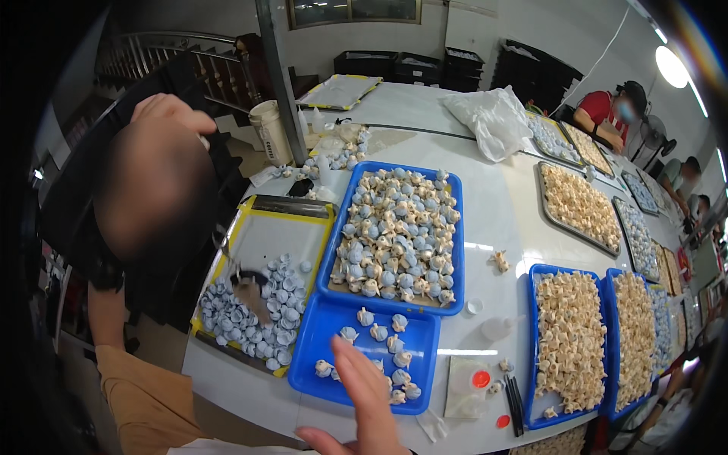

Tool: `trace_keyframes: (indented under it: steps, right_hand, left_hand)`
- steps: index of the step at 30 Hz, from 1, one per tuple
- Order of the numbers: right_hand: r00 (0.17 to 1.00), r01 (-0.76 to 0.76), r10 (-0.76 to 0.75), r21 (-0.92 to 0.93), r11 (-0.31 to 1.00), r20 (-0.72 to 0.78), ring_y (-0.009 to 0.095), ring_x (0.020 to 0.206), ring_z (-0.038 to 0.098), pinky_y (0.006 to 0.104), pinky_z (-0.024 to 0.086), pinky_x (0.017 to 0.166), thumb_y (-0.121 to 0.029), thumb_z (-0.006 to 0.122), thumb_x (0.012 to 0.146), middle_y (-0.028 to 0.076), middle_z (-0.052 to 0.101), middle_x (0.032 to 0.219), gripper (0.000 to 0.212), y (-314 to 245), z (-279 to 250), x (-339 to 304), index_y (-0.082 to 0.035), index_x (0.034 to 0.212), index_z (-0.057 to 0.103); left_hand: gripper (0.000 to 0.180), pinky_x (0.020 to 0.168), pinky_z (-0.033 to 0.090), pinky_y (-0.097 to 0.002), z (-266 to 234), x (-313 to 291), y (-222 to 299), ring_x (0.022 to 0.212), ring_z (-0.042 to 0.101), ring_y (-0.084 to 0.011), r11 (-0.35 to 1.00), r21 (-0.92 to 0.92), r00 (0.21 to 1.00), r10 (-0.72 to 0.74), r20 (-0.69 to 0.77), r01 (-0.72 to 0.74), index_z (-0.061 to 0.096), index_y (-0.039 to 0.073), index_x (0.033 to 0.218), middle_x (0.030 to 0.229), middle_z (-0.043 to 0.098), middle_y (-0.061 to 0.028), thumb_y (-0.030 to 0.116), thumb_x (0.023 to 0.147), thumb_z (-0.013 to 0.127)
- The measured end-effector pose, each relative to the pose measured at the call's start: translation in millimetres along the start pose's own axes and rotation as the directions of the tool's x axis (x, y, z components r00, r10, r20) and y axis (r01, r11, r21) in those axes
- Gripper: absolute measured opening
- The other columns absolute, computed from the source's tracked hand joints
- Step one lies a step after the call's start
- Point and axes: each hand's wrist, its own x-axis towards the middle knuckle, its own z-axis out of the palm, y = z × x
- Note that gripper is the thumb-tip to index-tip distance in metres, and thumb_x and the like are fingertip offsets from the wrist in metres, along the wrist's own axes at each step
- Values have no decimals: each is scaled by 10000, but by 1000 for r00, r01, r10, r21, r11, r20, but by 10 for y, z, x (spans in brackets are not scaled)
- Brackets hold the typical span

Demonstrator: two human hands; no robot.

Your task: The person assembles small decorative figures by applying glue from a squeeze bottle to the base of a beige component and attaching it to a blue component. They repeat this process for multiple units, placing the finished figures into a blue tray. The person also briefly handles a pair of scissors and adjusts items on the table.

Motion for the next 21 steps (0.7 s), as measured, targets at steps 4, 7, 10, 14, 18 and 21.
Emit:
trace_keyframes:
  steps: [4, 7, 10, 14, 18, 21]
  right_hand:
    - [976, -92, 41, 232, 968, 214, 341, 1261, 280, 370, 234, 1016, -188, 688, 757, 259, 330, 1316, 666, -56, 106, 152, 72, 1265, 346]
    - [947, -39, -50, 268, 963, 318, 304, 1174, 453, 349, 352, 962, -157, 691, 767, 243, 446, 1247, 613, -138, 169, 12, 67, 1249, 386]
    - [859, -394, 175, 406, 824, 481, 223, 857, 596, 300, 460, 732, -149, 633, 816, 165, 581, 998, 412, -108, 32, -169, 45, 1149, 489]
    - [808, -376, 186, 247, 893, 559, 177, 662, 571, 286, 421, 569, -177, 516, 890, 107, 597, 826, 229, -10, -366, -284, 13, 1006, 568]
    - [626, -477, 255, 103, 873, 737, 283, 711, 559, 342, 429, 620, -163, 520, 869, 144, 563, 792, 193, -131, -539, -346, 12, 943, 551]
    - [778, -293, 101, 216, 931, 620, 325, 546, 467, 383, 361, 511, -110, 494, 860, 134, 429, 600, 172, -251, -572, -348, -5, 724, 489]
  left_hand:
    - [308, 674, 418, -418, -272, 62, 693, 673, 503, -234, 968, -139, 978, 206, -21, -207, 584, 79, 810, 719, 467, -59, 80, 507, 637]
    - [241, 703, 438, -422, -455, -52, 1116, 662, 519, -197, 974, -91, 977, 201, -72, -207, 582, 120, 761, 715, 469, -29, 154, 530, 639]
    - [215, 728, 437, -424, -436, -76, 1201, 672, 528, -192, 978, -44, 977, 201, -71, -205, 585, 121, 770, 711, 470, -25, 160, 564, 638]
    - [133, 749, 432, -410, -287, -154, 1134, 697, 553, -200, 947, -28, 947, 318, -51, -320, 560, 111, 767, 705, 490, -30, 155, 646, 597]
    - [101, 720, 430, -334, -224, -342, 1205, 708, 584, -166, 908, -94, 902, 384, -198, -407, 452, 133, 673, 698, 518, -3, 148, 653, 550]
    - [106, 691, 423, -284, -234, -442, 1289, 679, 569, -136, 937, -90, 918, 306, -251, -337, 437, 158, 665, 659, 499, 26, 161, 627, 535]
